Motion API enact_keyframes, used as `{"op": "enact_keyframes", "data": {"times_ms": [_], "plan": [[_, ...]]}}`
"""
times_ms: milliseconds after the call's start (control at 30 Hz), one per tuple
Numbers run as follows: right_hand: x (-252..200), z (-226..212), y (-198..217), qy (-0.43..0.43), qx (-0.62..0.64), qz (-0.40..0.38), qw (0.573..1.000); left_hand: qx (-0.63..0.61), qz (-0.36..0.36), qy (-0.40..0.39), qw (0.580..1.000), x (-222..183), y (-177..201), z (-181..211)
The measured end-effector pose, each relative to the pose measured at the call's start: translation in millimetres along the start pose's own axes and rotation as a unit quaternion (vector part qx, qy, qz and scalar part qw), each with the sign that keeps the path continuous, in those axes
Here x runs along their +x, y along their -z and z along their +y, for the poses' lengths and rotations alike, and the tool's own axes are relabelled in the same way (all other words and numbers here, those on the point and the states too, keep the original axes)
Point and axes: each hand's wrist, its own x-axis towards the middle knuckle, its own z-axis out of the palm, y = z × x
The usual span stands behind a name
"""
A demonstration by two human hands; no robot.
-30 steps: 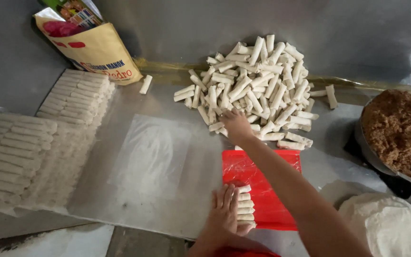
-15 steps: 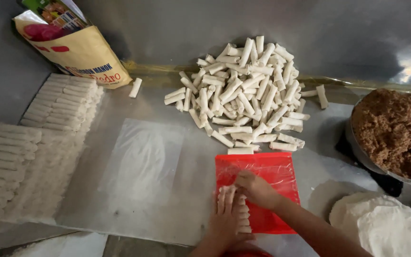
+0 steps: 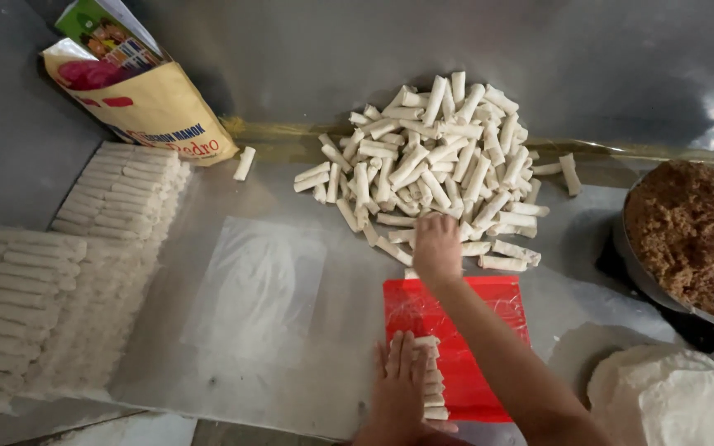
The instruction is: The person organizes spring rolls by picking them from a pile and placing them into rows on a plastic sheet, then gathers the rows into a clear plastic bag.
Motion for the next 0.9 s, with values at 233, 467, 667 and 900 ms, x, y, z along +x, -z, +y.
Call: {"op": "enact_keyframes", "data": {"times_ms": [233, 467, 667, 900], "plan": [[25.8, 68.1, -37.8, 0.031, 0.135, -0.077, 0.987, -0.101, 0.042, 0.002, 0.994, -3.5, -20.3, 3.6], [-22.1, 95.6, 55.7, 0.090, 0.397, -0.068, 0.911, -0.184, -0.087, -0.002, 0.979, -1.1, 4.7, -3.6], [-22.2, 132.6, 58.7, -0.112, 0.249, 0.087, 0.958, 0.031, 0.018, -0.017, 0.999, -0.4, 11.0, -2.8], [-32.4, 61.1, 89.0, -0.193, 0.433, 0.016, 0.881, -0.090, -0.028, -0.018, 0.995, -0.2, 8.9, -3.0]]}}
